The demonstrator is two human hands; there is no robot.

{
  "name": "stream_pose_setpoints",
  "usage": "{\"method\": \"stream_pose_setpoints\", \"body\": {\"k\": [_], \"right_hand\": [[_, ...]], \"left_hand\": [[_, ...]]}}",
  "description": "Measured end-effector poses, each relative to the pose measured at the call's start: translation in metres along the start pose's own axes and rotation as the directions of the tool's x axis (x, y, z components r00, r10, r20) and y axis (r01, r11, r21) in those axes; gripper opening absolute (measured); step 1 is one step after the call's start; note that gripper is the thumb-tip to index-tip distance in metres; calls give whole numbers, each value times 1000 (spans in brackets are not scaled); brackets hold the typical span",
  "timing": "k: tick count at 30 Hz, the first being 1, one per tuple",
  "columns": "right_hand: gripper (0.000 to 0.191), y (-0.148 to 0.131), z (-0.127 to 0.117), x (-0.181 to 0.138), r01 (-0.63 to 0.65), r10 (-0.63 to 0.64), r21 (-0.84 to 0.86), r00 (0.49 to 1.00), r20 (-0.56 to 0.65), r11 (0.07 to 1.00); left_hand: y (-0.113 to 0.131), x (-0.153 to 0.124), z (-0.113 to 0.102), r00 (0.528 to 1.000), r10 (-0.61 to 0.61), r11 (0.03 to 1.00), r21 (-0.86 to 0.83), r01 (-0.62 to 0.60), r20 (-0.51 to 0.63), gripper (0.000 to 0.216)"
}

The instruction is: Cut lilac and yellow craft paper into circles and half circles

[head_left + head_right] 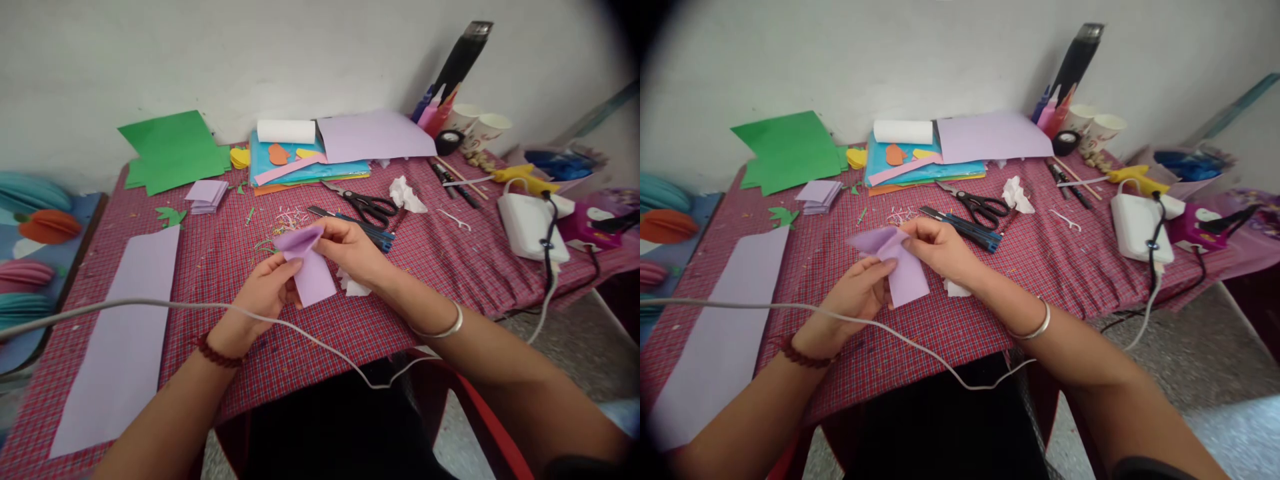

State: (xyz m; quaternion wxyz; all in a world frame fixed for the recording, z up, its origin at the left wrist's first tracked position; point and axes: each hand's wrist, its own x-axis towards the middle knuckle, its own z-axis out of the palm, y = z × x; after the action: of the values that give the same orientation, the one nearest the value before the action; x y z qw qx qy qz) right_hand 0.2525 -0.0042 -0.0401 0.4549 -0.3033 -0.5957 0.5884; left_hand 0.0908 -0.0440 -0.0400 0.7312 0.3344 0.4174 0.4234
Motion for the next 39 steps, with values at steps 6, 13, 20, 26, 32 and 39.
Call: {"method": "stream_pose_setpoints", "body": {"k": [6,13,20,26,32,39], "right_hand": [[19,-9,-4,-3,23,7,-157,982,187,987],[25,-2,-8,3,178,-207,-344,977,-47,922],[27,0,-12,3,208,-270,-410,958,-99,888],[31,0,-11,1,291,-352,-513,936,-23,807],[31,0,-11,1,323,-374,-539,927,17,778],[31,-3,-1,0,127,-162,-341,984,-74,931]], "left_hand": [[5,0,5,995,-23,999,-47,18,-94,11],[5,0,-2,983,122,991,-36,-128,-136,14],[4,0,0,997,25,995,-98,-32,-67,19],[3,1,-3,997,-71,994,-79,70,-6,33],[0,-1,-4,998,-56,997,-61,56,14,18],[-1,1,-3,999,1,990,-140,-5,-33,11]]}}
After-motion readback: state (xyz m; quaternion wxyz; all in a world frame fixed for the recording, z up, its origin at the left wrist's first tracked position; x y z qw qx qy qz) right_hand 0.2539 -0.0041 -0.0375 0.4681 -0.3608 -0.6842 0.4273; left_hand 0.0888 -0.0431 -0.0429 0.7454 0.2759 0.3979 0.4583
